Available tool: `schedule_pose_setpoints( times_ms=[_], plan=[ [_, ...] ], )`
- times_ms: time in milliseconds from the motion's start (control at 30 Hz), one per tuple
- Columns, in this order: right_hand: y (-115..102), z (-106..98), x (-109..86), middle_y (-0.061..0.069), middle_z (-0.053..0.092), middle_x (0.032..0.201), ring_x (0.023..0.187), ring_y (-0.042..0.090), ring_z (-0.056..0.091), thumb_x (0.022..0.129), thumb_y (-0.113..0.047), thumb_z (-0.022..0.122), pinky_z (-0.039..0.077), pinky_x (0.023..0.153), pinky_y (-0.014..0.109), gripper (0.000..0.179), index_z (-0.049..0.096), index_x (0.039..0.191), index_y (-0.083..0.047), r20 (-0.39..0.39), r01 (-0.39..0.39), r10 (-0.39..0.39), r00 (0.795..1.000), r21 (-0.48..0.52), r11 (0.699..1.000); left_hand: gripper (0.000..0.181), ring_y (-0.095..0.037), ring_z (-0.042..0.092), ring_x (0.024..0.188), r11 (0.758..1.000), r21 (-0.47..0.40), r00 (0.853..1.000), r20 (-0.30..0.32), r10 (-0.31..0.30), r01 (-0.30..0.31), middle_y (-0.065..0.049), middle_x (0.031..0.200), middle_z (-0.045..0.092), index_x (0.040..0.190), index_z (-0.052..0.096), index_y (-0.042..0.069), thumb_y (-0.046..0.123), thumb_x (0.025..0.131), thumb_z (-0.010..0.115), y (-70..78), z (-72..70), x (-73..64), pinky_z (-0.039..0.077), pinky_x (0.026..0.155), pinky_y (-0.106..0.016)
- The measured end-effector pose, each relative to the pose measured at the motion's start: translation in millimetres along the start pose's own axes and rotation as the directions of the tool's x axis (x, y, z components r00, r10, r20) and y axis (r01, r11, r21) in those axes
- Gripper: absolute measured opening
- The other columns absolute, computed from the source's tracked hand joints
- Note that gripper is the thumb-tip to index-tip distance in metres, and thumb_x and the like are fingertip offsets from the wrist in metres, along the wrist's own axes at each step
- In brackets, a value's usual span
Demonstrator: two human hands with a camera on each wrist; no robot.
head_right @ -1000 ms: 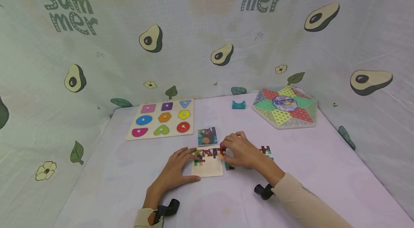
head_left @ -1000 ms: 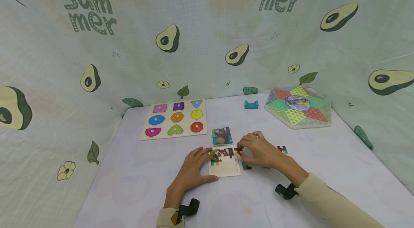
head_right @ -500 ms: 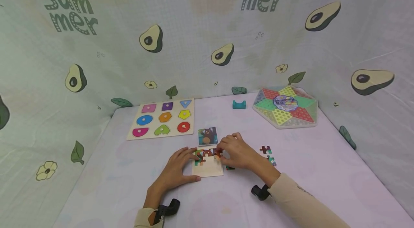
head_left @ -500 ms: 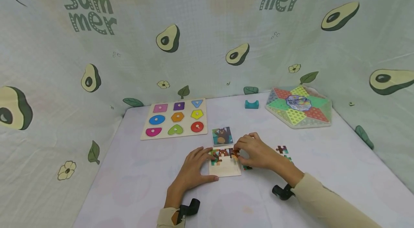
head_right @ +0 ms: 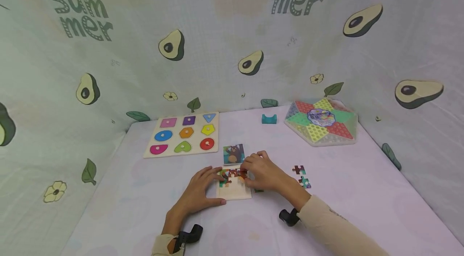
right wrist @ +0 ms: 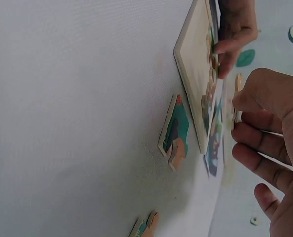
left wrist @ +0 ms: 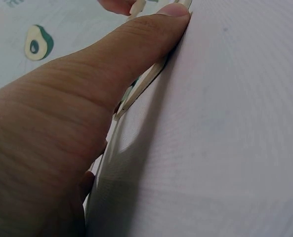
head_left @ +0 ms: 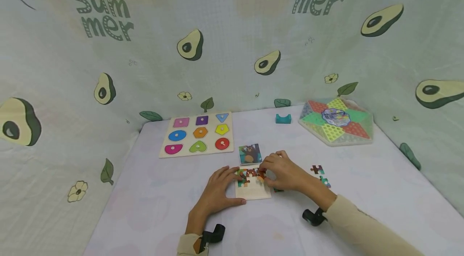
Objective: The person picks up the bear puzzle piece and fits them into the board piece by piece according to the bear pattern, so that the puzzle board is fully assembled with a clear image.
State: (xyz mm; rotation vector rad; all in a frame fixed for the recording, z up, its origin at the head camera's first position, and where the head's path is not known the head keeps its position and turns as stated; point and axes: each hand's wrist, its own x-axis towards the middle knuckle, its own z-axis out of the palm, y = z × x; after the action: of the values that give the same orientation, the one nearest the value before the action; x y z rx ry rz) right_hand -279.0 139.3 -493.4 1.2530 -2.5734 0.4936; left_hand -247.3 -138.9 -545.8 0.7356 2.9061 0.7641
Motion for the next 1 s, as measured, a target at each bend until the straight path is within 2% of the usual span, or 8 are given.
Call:
schedule_pose_setpoints(
  times_ms=[200, 433, 700, 833, 1000],
  plan=[
    [-4, 4, 2.2, -0.006, 0.066, 0.096, 0.095, 0.015, 0.059, 0.083, -0.024, 0.079, 0.041, 0.096, 0.051, 0.022, 0.071, 0.101, -0.016, 0.036, -0.014, 0.015, 0.999, -0.017, 1.000, 0.065, -0.026, 0.022, 0.148, 1.000, 0.003, 1.000, 0.009, 0.001, -0.001, 0.012, 0.157, 0.037, 0.128, 0.060, 0.036, 0.072, 0.075, 0.071, 0.2, 1.5, -1.0, 0.017, 0.118, -0.058],
    [-4, 6, 6.6, -0.006, 0.066, 0.096, 0.094, 0.016, 0.059, 0.083, -0.023, 0.079, 0.041, 0.094, 0.050, 0.022, 0.071, 0.102, -0.015, 0.024, 0.014, -0.014, 1.000, -0.006, 1.000, 0.066, -0.025, 0.022, 0.149, 1.000, 0.022, 1.000, 0.008, -0.002, 0.002, 0.012, 0.157, 0.037, 0.129, 0.060, 0.035, 0.071, 0.076, 0.071, 1.6, -1.4, 0.0, 0.017, 0.119, -0.057],
    [-6, 11, 10.4, -0.006, 0.067, 0.098, 0.096, 0.015, 0.058, 0.082, -0.023, 0.079, 0.040, 0.096, 0.050, 0.027, 0.073, 0.107, -0.015, 0.053, -0.002, 0.001, 0.999, 0.008, 1.000, 0.066, -0.024, 0.020, 0.149, 1.000, 0.021, 1.000, 0.009, 0.003, -0.003, 0.011, 0.158, 0.035, 0.130, 0.060, 0.035, 0.071, 0.076, 0.071, 1.0, -1.6, 0.5, 0.015, 0.119, -0.056],
    [-7, 14, 12.2, -0.005, 0.067, 0.102, 0.098, 0.015, 0.059, 0.081, -0.022, 0.079, 0.040, 0.096, 0.050, 0.028, 0.073, 0.108, -0.014, 0.050, 0.007, -0.008, 0.999, 0.014, 1.000, 0.066, -0.025, 0.021, 0.149, 1.000, 0.022, 1.000, 0.003, 0.008, -0.008, 0.010, 0.158, 0.036, 0.130, 0.060, 0.034, 0.071, 0.076, 0.071, 0.4, -1.2, 0.2, 0.015, 0.119, -0.057],
    [-8, 17, 14.0, -0.004, 0.067, 0.109, 0.104, 0.015, 0.059, 0.083, -0.022, 0.076, 0.039, 0.097, 0.049, 0.031, 0.073, 0.113, -0.015, 0.087, -0.015, 0.014, 0.996, 0.008, 1.000, 0.066, -0.024, 0.020, 0.149, 1.000, 0.010, 1.000, 0.007, 0.001, -0.001, 0.011, 0.158, 0.036, 0.130, 0.060, 0.035, 0.071, 0.076, 0.071, 0.8, -0.7, 0.4, 0.015, 0.119, -0.057]
  ],
)
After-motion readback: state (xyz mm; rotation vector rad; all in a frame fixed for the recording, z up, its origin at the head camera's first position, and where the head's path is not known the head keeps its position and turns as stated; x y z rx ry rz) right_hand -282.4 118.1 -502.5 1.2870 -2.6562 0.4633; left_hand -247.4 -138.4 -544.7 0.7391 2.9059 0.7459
